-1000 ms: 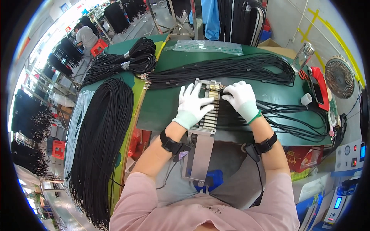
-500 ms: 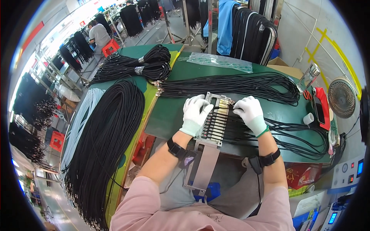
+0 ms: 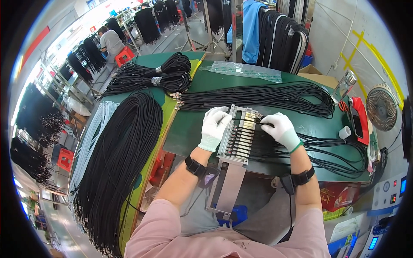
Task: Assembling and organizing long black cables into a metal terminal block fixture at a manufacturing workstation.
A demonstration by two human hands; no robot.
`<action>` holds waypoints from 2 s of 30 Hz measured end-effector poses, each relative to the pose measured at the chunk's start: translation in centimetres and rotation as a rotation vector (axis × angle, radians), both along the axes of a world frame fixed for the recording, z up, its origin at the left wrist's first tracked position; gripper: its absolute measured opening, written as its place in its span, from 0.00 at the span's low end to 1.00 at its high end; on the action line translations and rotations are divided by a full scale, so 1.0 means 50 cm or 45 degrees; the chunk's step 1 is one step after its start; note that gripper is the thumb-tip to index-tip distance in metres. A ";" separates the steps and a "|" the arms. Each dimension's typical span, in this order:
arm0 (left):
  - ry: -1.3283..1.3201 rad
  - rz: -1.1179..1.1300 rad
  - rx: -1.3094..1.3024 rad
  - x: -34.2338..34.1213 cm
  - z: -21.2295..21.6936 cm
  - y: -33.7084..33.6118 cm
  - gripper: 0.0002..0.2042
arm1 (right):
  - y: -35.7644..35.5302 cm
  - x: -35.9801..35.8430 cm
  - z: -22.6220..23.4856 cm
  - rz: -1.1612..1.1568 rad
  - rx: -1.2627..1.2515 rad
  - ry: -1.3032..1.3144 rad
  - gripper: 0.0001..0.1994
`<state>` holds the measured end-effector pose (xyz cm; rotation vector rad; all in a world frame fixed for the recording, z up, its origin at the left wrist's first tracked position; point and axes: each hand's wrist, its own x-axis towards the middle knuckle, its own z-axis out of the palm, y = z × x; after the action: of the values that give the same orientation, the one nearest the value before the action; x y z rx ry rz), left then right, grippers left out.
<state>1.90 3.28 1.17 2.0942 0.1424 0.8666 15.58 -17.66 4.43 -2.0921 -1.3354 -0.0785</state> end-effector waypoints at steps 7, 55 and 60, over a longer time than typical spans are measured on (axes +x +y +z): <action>-0.001 0.013 -0.093 0.002 0.003 -0.005 0.09 | 0.007 -0.030 0.007 0.006 0.053 0.089 0.05; 0.165 -0.030 0.619 0.021 -0.032 -0.033 0.13 | 0.018 -0.008 -0.041 -0.148 -0.245 -0.452 0.03; 0.310 0.013 0.840 0.020 -0.013 -0.038 0.14 | 0.013 0.013 -0.037 -0.282 -0.185 -0.383 0.04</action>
<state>2.92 1.38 0.51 2.8160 -0.0113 0.7195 16.24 -17.03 2.57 -2.4194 -1.3040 -0.4160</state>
